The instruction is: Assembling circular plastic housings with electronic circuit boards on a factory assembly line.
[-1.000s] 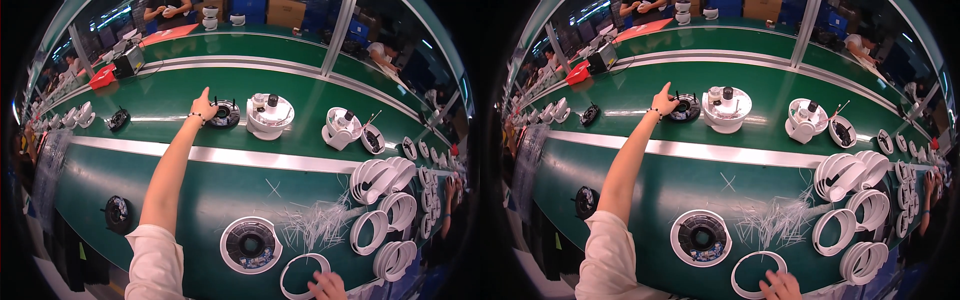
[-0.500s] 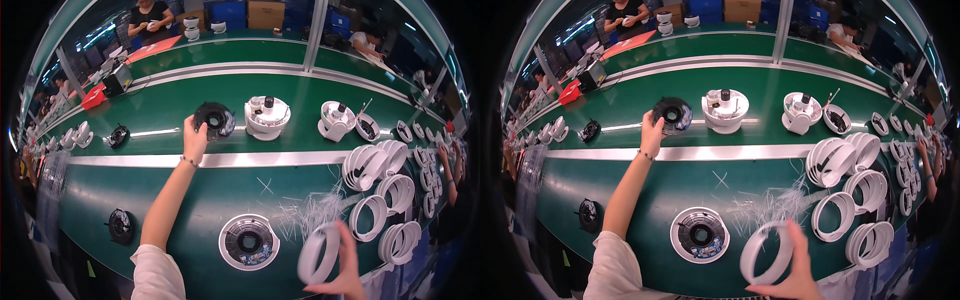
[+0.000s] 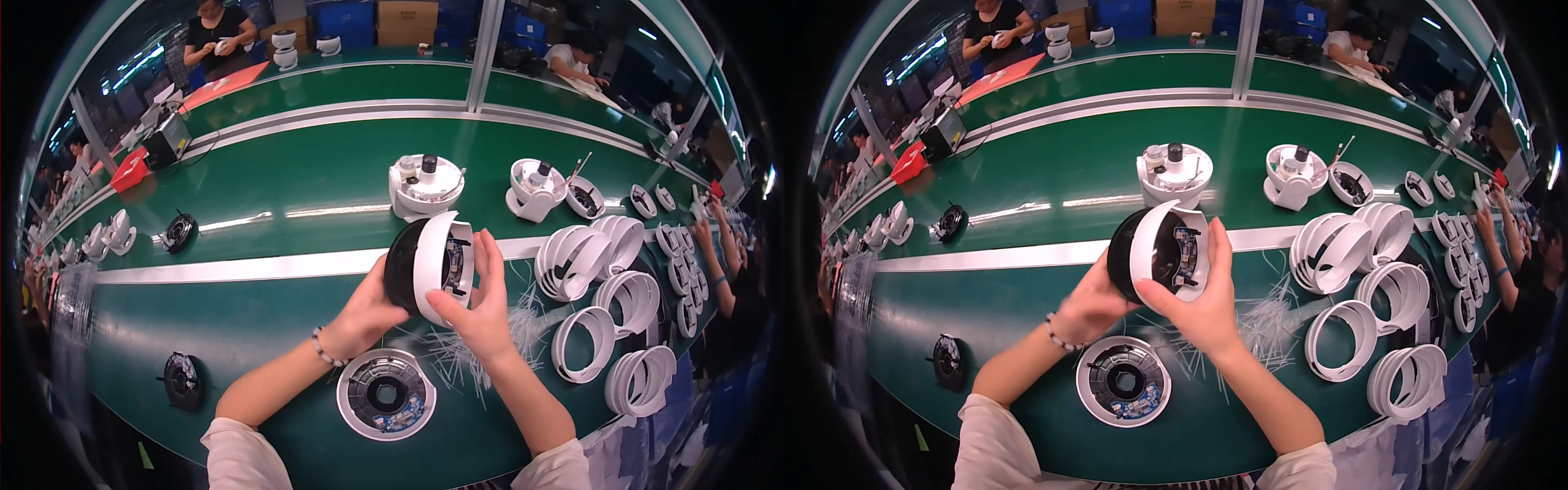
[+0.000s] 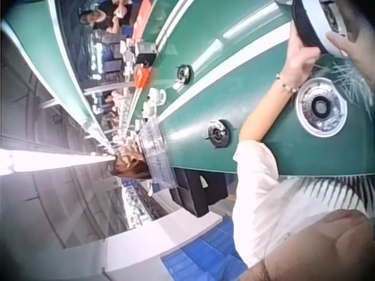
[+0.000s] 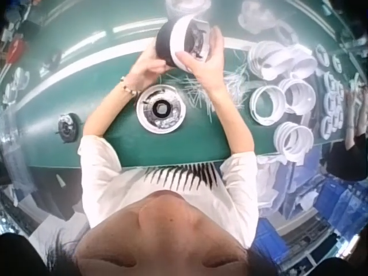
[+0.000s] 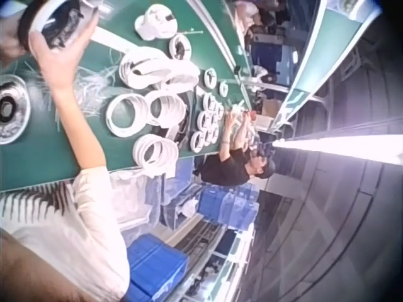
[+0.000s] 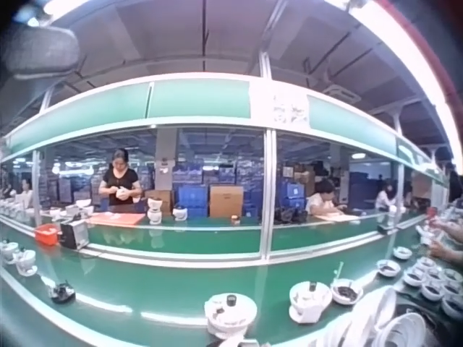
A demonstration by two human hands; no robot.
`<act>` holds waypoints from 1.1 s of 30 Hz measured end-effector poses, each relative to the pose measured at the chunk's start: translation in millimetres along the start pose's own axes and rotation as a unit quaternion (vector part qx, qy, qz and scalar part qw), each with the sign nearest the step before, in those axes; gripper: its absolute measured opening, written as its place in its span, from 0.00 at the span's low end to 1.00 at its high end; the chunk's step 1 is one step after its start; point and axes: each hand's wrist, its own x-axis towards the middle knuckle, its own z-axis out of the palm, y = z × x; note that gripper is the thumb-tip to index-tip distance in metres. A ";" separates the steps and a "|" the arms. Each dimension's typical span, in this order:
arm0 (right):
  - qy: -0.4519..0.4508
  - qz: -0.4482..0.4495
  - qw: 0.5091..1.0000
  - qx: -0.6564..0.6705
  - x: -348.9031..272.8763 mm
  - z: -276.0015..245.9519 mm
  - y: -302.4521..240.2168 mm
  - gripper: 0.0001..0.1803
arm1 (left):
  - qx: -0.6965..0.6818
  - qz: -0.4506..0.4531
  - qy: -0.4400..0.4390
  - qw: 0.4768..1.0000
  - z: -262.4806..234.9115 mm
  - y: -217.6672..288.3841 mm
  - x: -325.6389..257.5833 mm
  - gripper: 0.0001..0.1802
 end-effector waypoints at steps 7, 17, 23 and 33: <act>-0.111 -0.045 0.967 -0.224 -7.3 4.0 14.6 0.61 | -0.200 -0.147 0.121 0.961 -14.1 5.1 8.5 0.35; -0.141 -0.125 0.932 -0.309 -15.7 9.9 -11.3 0.62 | -0.227 -0.143 0.088 0.959 -16.7 0.5 1.5 0.29; -0.156 -0.097 0.945 -0.269 -8.5 2.6 0.6 0.63 | -0.219 -0.121 0.121 0.961 -10.2 -5.7 1.1 0.30; -0.168 -0.178 0.899 -0.362 -11.4 6.7 -6.6 0.57 | -0.196 -0.125 0.126 0.964 -2.9 1.7 4.9 0.30</act>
